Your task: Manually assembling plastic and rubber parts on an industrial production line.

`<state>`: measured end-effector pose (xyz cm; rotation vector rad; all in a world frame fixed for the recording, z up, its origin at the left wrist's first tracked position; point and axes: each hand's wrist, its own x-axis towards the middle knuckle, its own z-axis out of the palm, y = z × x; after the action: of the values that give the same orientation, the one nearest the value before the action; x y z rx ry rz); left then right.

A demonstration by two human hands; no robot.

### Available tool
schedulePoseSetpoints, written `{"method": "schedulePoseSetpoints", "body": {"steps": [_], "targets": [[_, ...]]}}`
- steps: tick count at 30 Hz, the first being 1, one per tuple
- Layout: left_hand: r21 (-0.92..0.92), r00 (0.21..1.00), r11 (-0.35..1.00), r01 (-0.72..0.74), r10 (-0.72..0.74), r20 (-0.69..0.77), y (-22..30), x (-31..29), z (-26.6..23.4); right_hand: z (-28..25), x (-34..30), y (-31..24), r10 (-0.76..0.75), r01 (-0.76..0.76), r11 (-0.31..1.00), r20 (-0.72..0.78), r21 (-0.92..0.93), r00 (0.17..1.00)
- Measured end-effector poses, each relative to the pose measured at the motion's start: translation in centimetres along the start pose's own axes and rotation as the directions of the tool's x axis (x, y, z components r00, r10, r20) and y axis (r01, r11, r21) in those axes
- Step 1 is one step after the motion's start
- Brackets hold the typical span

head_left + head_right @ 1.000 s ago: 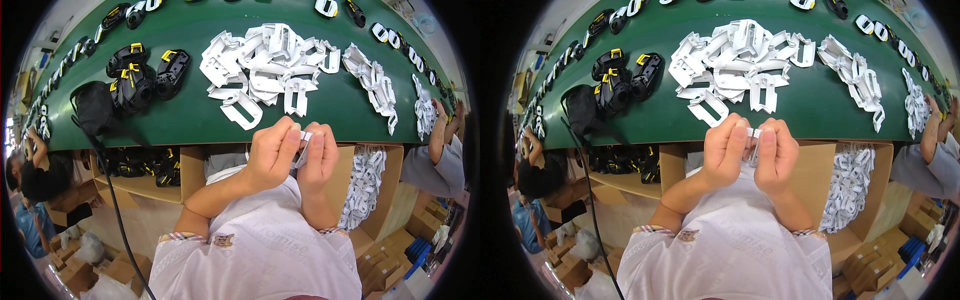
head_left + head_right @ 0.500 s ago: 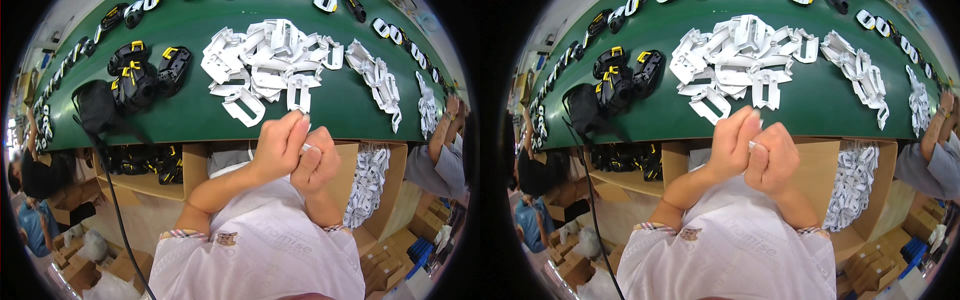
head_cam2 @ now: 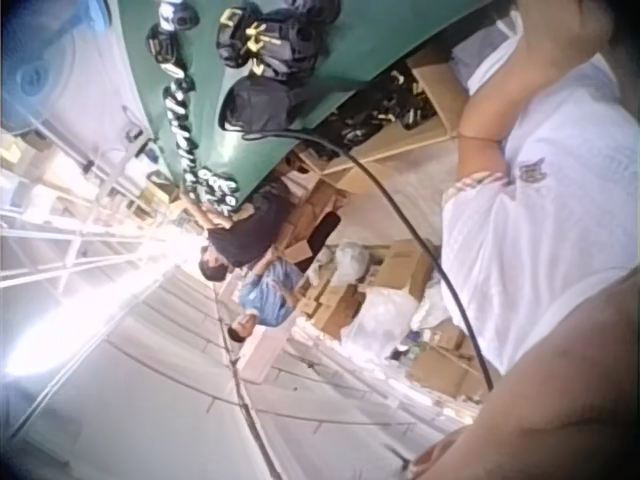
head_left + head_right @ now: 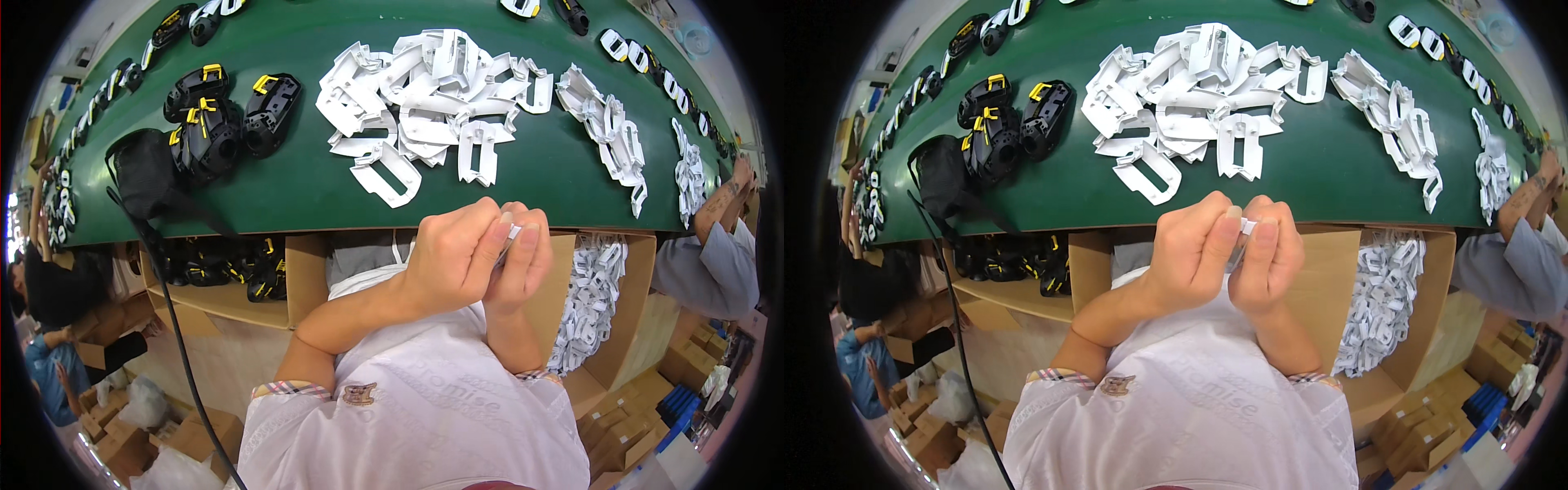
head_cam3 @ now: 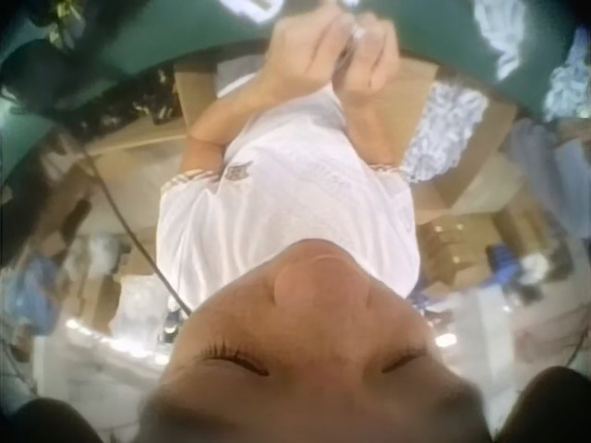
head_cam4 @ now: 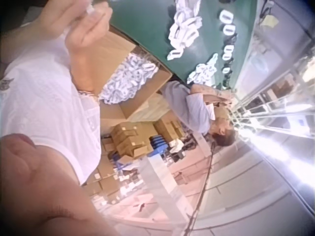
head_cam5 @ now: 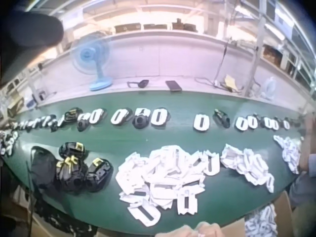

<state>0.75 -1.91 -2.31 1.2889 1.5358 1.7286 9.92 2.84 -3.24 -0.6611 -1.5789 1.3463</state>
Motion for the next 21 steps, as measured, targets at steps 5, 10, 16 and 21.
{"method": "schedulePoseSetpoints", "body": {"steps": [5,10,16,21], "targets": [[0.146,0.969,0.961,-0.234,0.243,-0.041,-0.4,-0.1,0.5,0.0,-0.3,0.1,-0.048,0.048,0.998,-0.004,0.028,0.999],[0.102,0.904,0.899,-0.426,0.429,-0.003,-1.4,0.0,1.1,0.0,-0.7,-0.1,0.183,-0.187,0.982,-0.097,-0.031,0.978],[-0.158,0.996,0.984,0.086,-0.080,0.044,-1.2,0.1,0.1,0.2,-0.2,0.0,0.181,-0.169,0.963,-0.040,0.209,0.983],[-0.188,0.980,0.962,0.198,-0.190,0.061,-0.6,0.4,-0.1,-0.3,-0.3,0.3,0.209,-0.202,0.937,0.008,0.286,0.978]]}}
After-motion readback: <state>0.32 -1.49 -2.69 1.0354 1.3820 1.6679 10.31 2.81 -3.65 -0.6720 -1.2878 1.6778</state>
